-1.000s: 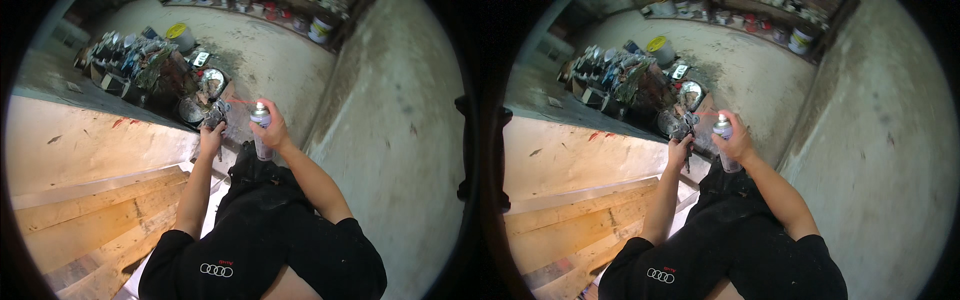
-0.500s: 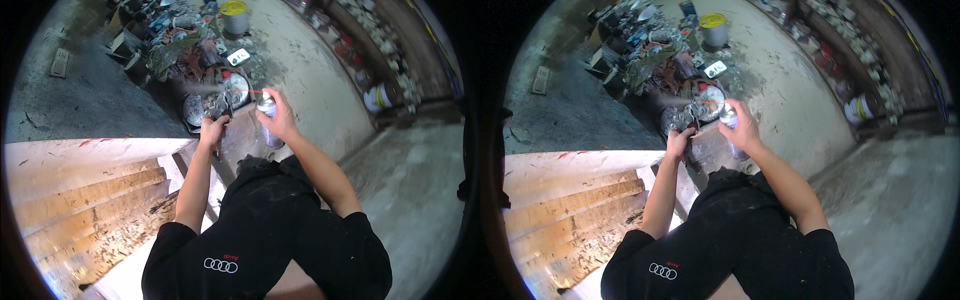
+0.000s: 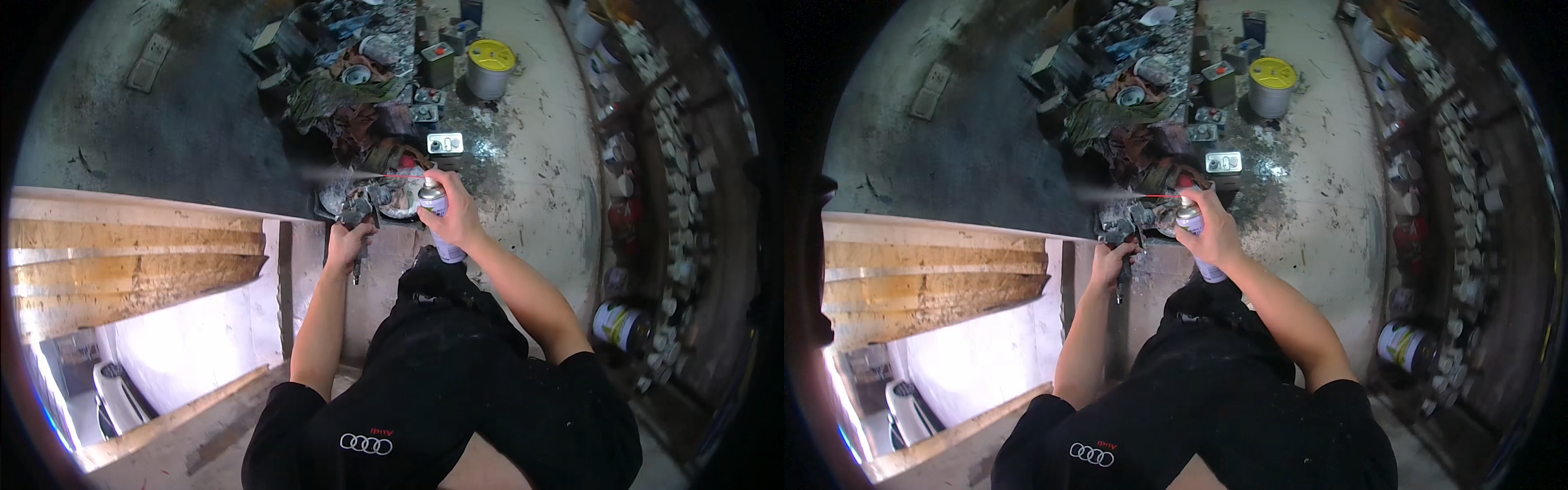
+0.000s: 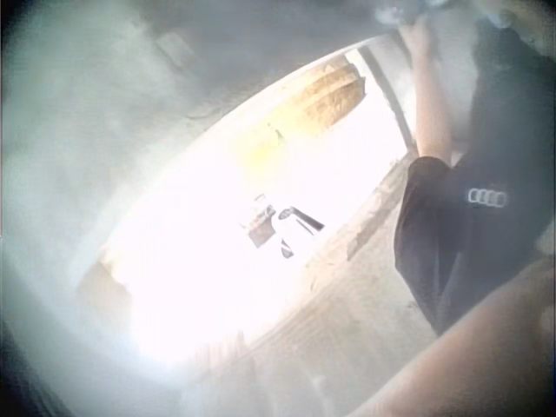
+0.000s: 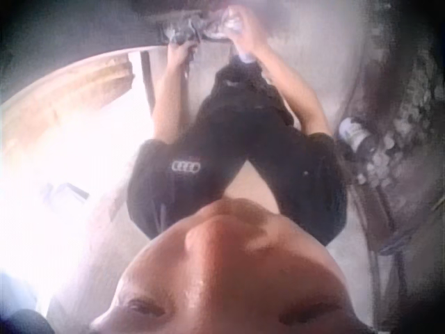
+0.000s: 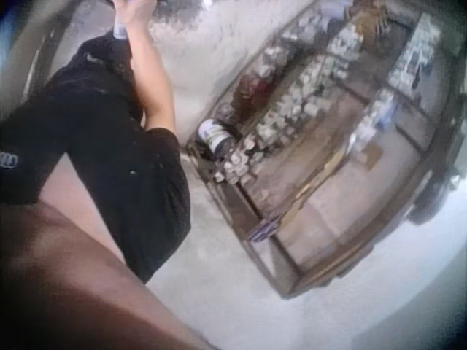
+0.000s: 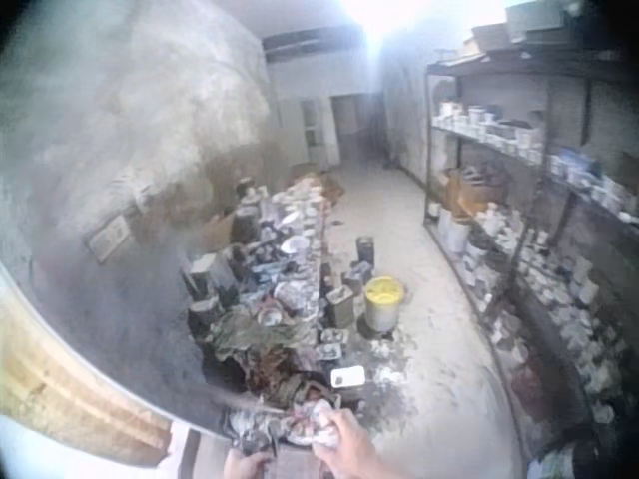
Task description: The person disassembles a paint sprayer, rinses its components in a bucket, and uses a spray can to clean the parts. They reassemble the sprayer and wipe a white car with a cloth.
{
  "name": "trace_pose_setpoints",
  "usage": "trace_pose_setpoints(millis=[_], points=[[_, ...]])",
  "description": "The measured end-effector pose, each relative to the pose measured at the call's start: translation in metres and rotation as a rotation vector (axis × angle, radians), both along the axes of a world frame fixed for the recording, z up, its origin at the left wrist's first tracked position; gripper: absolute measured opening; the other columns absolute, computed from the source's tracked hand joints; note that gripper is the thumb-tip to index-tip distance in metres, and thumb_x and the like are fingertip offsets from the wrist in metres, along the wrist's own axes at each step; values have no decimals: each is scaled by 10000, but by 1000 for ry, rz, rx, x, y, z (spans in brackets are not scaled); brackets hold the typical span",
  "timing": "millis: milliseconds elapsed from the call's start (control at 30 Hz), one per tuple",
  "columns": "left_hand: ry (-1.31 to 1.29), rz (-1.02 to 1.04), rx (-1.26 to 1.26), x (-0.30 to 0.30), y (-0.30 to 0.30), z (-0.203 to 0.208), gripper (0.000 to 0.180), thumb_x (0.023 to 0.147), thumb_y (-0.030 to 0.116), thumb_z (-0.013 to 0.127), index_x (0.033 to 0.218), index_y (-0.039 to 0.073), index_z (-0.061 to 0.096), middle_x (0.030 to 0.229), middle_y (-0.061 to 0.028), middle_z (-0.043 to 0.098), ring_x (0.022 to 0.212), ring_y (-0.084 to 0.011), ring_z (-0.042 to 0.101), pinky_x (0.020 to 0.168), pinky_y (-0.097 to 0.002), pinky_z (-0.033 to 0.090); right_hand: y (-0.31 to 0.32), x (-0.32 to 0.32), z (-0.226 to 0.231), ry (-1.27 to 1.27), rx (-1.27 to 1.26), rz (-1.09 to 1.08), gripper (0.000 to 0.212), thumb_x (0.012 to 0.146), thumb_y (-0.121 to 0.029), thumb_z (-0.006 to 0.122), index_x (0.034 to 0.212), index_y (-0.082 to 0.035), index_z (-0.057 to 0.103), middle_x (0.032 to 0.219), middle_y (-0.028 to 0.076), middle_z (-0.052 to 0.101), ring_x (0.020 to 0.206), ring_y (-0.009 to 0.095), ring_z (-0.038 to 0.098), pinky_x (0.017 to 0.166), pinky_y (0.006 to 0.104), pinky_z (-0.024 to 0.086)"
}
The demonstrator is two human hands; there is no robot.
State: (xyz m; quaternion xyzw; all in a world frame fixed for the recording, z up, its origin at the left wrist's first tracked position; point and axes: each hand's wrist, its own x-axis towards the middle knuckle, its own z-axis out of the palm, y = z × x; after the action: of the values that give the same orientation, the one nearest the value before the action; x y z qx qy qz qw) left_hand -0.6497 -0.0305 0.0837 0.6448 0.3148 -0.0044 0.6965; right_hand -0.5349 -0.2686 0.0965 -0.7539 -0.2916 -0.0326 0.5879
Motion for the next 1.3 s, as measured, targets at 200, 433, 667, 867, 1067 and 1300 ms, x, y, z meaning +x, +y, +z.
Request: trace_pose_setpoints(millis=[200,433,667,867,1067,1300], points=[[-51,158,-55,60,-1,-29,138,865,3,697,1001,-2,717,928,-48,731,807,-142,679,646,-278,517,20,104,-2,5,-143,198,617,768,-136,809,1332,-105,559,1144,126,609,1049,334,647,901,396,530],[-60,182,808,109,0,-61,438,810,58,710,1233,-50,667,1214,-179,704,1023,-287,700,884,-352,542,52,192,27,-120,-285,443,621,766,-225,800,1337,-160,564,1177,107,609,992,357,675,802,427,563],[241,167,1176,115,-16,-19,717,728,-19,676,1437,39,585,1451,-91,577,1276,-316,571,1036,-397,527,96,227,29,-176,-365,642,627,788,-274,783,1364,-204,544,1208,103,601,977,383,686,777,465,566],[361,178,1306,111,-18,-7,644,795,-37,599,1434,41,588,1465,-63,575,1234,-288,583,986,-377,554,117,234,35,-129,-388,784,613,786,-281,783,1344,-162,558,1188,102,610,1048,360,659,857,450,552],[255,437,1123,108,-14,-27,456,761,14,659,1215,14,706,1117,-158,730,938,-299,683,815,-386,571,126,239,34,-34,-351,836,602,793,-264,789,1339,-145,565,1168,108,614,1059,343,649,903,419,528],[36,785,49,110,-12,-30,182,837,32,650,983,-3,752,886,-43,749,658,-115,590,602,-294,479,140,249,21,15,-231,812,616,786,-226,803,1341,-126,557,1203,117,614,1091,329,653,938,405,529]])
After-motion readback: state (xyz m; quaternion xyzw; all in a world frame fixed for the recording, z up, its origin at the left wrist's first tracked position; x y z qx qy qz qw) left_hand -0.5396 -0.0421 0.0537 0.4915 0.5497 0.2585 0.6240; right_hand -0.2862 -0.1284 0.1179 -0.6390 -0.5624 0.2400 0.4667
